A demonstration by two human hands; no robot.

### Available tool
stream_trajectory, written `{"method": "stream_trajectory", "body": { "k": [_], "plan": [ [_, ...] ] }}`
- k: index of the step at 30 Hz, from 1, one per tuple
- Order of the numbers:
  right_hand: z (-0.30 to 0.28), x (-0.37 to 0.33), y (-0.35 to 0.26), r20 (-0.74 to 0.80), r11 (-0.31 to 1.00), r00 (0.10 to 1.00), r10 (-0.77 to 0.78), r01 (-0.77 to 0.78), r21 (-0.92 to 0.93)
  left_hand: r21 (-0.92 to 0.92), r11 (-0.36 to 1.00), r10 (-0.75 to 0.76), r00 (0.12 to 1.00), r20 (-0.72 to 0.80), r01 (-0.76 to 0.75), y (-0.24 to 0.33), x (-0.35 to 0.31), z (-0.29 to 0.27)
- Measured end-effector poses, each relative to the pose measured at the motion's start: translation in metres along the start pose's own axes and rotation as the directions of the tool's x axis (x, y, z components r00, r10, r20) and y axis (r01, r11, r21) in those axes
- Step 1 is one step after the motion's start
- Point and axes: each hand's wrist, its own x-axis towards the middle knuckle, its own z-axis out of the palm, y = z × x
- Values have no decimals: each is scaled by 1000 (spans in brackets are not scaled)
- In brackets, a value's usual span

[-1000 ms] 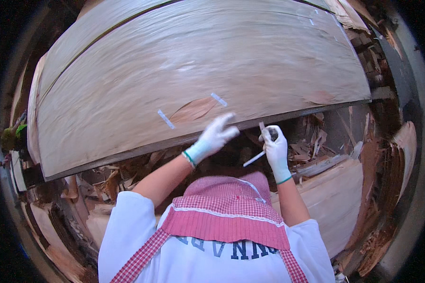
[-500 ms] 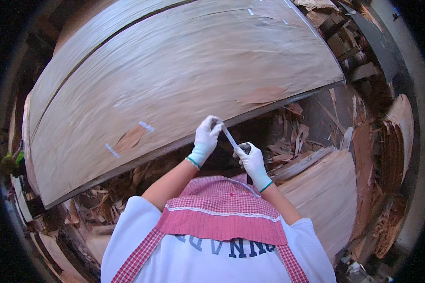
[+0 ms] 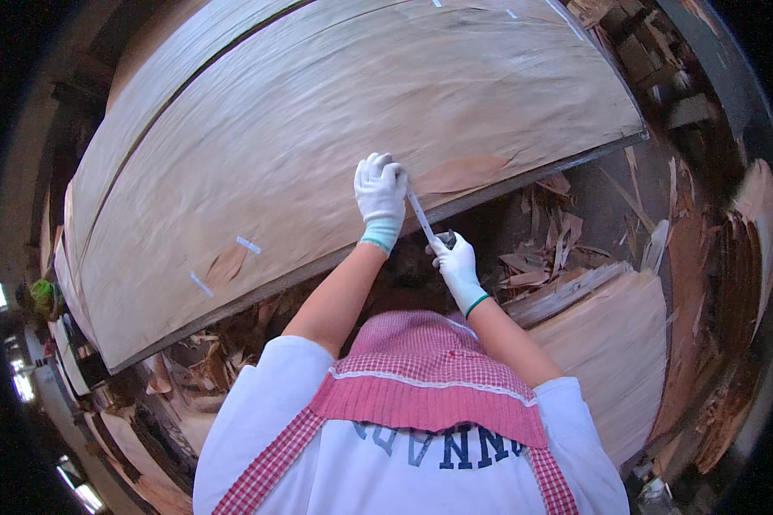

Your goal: The person processes large sheets of wood veneer by hand. They use a handheld blade to trim thin strips and damaged sections from the surface of stacked veneer sheets, peeling away the discarded material and using adhesive tape to secure parts of the sheets together. They move the large sheets to a nearby stack after finishing the surface work.

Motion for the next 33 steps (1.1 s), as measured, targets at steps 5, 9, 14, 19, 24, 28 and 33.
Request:
{"method": "stream_trajectory", "body": {
  "k": [5,9,14,19,24,28,33],
  "plan": [
    [-38,20,-40,179,453,895,-407,369,-812,38,999,25,982,188,-33,5,-21,-15],
    [-93,54,-90,73,773,941,-330,313,-551,23,1000,-15,965,262,10,18,-7,-24],
    [-88,88,-64,-27,978,987,-158,153,-145,-175,931,363,864,349,-321,61,30,5],
    [-96,86,-102,24,531,916,-399,253,-809,-84,891,426,759,493,-445,52,29,31],
    [-160,116,-98,-111,825,946,-305,204,-527,-127,891,443,776,448,-436,84,47,43],
    [-149,128,-66,-220,905,926,-307,213,-368,-266,812,583,704,406,-519,119,53,76],
    [-182,110,-128,-90,317,853,-514,92,-944,-176,795,590,671,449,-581,123,49,88]
  ]
}}
